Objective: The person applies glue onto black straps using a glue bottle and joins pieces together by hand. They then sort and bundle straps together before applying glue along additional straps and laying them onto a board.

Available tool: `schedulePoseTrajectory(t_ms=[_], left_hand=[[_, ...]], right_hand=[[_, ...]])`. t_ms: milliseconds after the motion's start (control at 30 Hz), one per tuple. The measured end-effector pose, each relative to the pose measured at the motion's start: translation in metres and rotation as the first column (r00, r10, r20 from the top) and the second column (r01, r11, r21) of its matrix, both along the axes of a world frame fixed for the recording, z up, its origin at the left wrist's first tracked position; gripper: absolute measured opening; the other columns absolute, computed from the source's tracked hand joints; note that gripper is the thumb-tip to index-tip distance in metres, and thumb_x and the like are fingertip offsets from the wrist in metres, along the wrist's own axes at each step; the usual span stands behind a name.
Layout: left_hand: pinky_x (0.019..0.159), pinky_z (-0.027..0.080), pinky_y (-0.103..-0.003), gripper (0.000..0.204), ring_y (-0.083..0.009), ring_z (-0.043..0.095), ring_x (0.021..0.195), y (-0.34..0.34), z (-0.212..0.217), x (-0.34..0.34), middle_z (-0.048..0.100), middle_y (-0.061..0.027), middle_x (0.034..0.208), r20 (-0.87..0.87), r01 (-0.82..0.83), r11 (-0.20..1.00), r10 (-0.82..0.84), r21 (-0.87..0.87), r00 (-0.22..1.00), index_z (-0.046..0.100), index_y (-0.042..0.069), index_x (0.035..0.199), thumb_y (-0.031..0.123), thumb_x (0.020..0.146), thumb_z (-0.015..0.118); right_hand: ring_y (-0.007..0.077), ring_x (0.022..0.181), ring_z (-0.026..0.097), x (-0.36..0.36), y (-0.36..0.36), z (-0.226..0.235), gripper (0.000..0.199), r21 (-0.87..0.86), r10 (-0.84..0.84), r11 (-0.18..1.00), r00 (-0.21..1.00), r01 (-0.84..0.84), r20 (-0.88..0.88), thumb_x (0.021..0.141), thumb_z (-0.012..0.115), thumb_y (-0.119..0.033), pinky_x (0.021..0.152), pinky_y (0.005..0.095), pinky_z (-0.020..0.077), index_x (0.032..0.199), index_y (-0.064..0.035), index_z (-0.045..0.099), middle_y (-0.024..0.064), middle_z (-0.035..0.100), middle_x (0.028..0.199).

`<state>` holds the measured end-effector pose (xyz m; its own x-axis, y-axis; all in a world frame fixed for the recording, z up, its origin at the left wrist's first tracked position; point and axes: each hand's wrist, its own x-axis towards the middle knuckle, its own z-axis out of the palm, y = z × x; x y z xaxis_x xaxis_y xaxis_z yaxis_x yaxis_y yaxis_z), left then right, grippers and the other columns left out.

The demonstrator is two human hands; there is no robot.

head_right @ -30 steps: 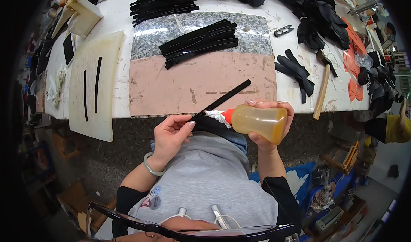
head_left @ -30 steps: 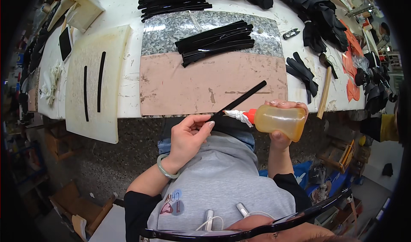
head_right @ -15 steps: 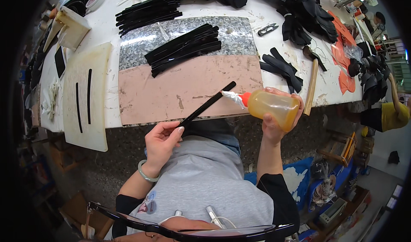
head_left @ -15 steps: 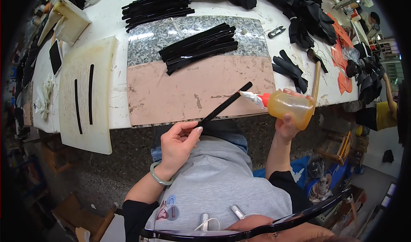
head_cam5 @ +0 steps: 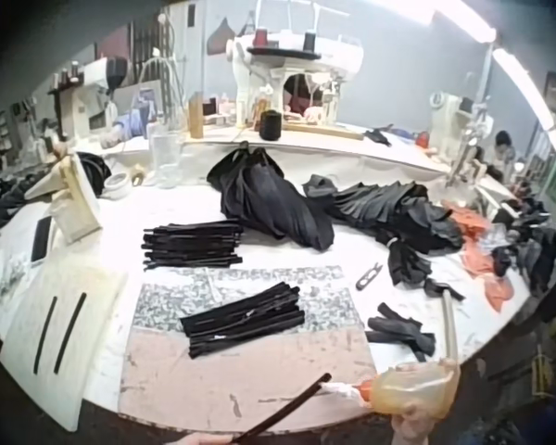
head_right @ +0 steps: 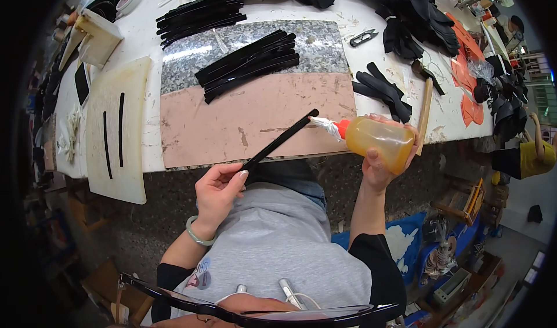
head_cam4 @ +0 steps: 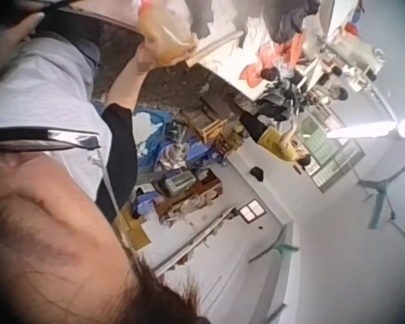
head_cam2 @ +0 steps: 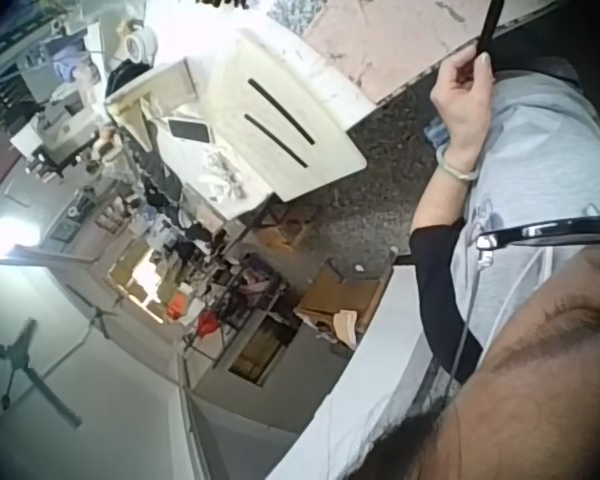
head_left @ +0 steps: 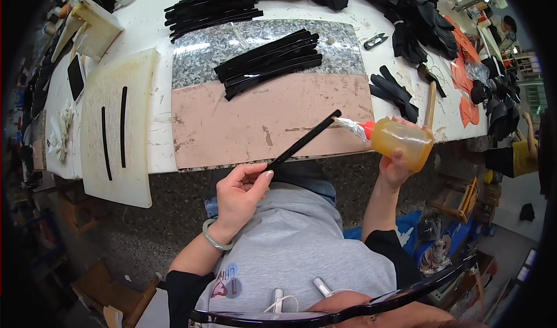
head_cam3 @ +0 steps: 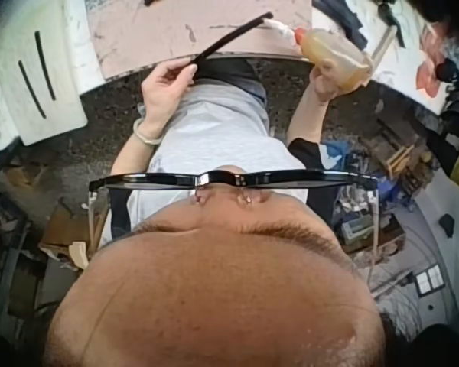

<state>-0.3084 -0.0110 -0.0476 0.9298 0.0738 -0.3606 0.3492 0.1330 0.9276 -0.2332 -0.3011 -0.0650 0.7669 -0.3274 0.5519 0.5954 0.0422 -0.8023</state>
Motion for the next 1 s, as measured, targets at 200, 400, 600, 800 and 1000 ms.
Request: schedulePoseTrajectory(t_ms=[200, 400, 600, 800, 1000], left_hand=[[0.056, 0.050, -0.018, 0.020, -0.0055, 0.060, 0.067, 0.000, -0.001, 0.000, 0.066, -0.0052, 0.081, 0.015, 0.000, 1.000, 0.000, 0.005, 1.000, 0.063, -0.004, 0.102, 0.005, 0.085, 0.068], [0.056, 0.050, -0.018, 0.020, -0.0052, 0.060, 0.067, 0.000, -0.002, 0.000, 0.065, -0.0046, 0.080, 0.009, -0.004, 1.000, 0.004, 0.007, 1.000, 0.063, -0.004, 0.102, 0.005, 0.085, 0.068], [0.055, 0.049, -0.018, 0.019, -0.0048, 0.060, 0.066, 0.000, -0.002, 0.000, 0.065, -0.0040, 0.079, 0.009, 0.000, 1.000, 0.000, 0.008, 1.000, 0.063, -0.004, 0.101, 0.005, 0.085, 0.068], [0.056, 0.049, -0.018, 0.019, -0.0045, 0.059, 0.066, -0.001, -0.001, 0.000, 0.065, -0.0038, 0.078, 0.018, 0.004, 1.000, -0.004, 0.009, 1.000, 0.064, -0.003, 0.101, 0.005, 0.085, 0.069], [0.056, 0.050, -0.018, 0.018, -0.0049, 0.060, 0.066, 0.000, -0.001, 0.000, 0.066, -0.0043, 0.079, 0.014, 0.007, 1.000, -0.007, 0.023, 1.000, 0.064, -0.003, 0.100, 0.005, 0.085, 0.069]], right_hand=[[0.0327, 0.099, 0.060, -0.010, 0.018, -0.002, 0.075, 0.039, 0.121, 0.992, 0.992, -0.120, -0.018, 0.073, 0.081, -0.024, 0.090, 0.0526, 0.0484, 0.128, -0.0065, 0.033, 0.0182, 0.059, 0.104], [0.0319, 0.098, 0.060, -0.023, 0.042, -0.006, 0.080, 0.151, 0.263, 0.957, 0.961, -0.249, -0.083, 0.070, 0.084, -0.024, 0.089, 0.0539, 0.0491, 0.127, -0.0064, 0.032, 0.0158, 0.058, 0.102], [0.0314, 0.098, 0.060, -0.027, 0.058, 0.001, 0.081, 0.132, 0.348, 0.933, 0.931, -0.334, -0.107, 0.069, 0.085, -0.026, 0.089, 0.0533, 0.0497, 0.126, -0.0068, 0.031, 0.0154, 0.058, 0.103], [0.0337, 0.100, 0.060, -0.021, 0.039, -0.003, 0.079, 0.119, 0.270, 0.958, 0.960, -0.261, -0.077, 0.070, 0.084, -0.025, 0.089, 0.0520, 0.0494, 0.127, -0.0055, 0.032, 0.0170, 0.060, 0.102], [0.0348, 0.105, 0.059, -0.005, 0.011, -0.007, 0.075, 0.061, 0.063, 0.996, 0.997, -0.060, -0.046, 0.073, 0.081, -0.022, 0.091, 0.0496, 0.0484, 0.128, -0.0058, 0.033, 0.0213, 0.058, 0.109]])
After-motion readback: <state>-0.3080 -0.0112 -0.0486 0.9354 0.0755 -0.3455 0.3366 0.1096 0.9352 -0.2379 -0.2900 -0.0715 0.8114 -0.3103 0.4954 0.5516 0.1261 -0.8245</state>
